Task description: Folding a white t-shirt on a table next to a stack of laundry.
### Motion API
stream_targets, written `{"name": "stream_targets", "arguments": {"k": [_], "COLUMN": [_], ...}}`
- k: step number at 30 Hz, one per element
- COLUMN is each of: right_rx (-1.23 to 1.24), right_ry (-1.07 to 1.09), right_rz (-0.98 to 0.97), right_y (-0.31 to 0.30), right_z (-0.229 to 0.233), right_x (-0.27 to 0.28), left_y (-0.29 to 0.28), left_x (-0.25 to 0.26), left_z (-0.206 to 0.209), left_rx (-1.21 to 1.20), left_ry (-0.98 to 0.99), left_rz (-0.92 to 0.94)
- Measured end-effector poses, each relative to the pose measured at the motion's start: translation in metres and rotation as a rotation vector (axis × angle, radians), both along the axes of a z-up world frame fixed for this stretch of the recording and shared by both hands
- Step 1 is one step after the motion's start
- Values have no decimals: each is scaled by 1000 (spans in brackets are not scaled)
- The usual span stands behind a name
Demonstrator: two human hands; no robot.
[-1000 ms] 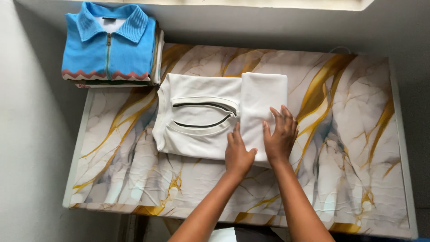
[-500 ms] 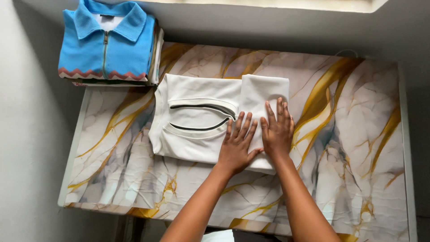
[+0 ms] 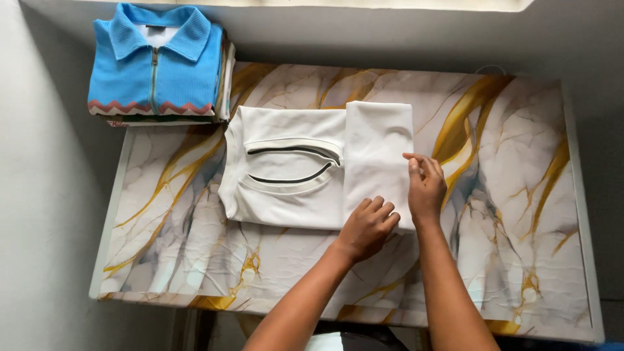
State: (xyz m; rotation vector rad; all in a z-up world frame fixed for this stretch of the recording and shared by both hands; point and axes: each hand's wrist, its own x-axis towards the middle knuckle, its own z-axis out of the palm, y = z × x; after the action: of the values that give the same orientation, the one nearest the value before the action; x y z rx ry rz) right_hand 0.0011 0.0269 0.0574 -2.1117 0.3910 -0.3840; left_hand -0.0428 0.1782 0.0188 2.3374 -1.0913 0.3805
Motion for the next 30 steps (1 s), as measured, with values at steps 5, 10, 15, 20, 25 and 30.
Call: {"name": "stream_targets", "arguments": {"k": [5,10,15,20,25,30], "right_rx": [-32,-13,-17,-20,-52,-66], "right_ry": [-17,-43,-90,-61,-62,-32], "right_rz": [-53,-77,-91,-95,-88,-99], "right_y": [-4,-16,-29,-20,-22,-18], "right_z": [0,0,-23,-11,-15,-6], "right_x": [-17,-23,-25,-24,-18,-8], "left_y": [-11,-3,-4,-13,-14,-17], "left_x": [3,3,-3,-3,-1,9], "left_z": [-2,31,24,6,10,24], "left_rx": [-54,-28,-99,-35,52,-92], "left_ry": [-17,44,-6,-83,-85,-166], "left_rz": [13,-43,-93,-77,-101,-107]}}
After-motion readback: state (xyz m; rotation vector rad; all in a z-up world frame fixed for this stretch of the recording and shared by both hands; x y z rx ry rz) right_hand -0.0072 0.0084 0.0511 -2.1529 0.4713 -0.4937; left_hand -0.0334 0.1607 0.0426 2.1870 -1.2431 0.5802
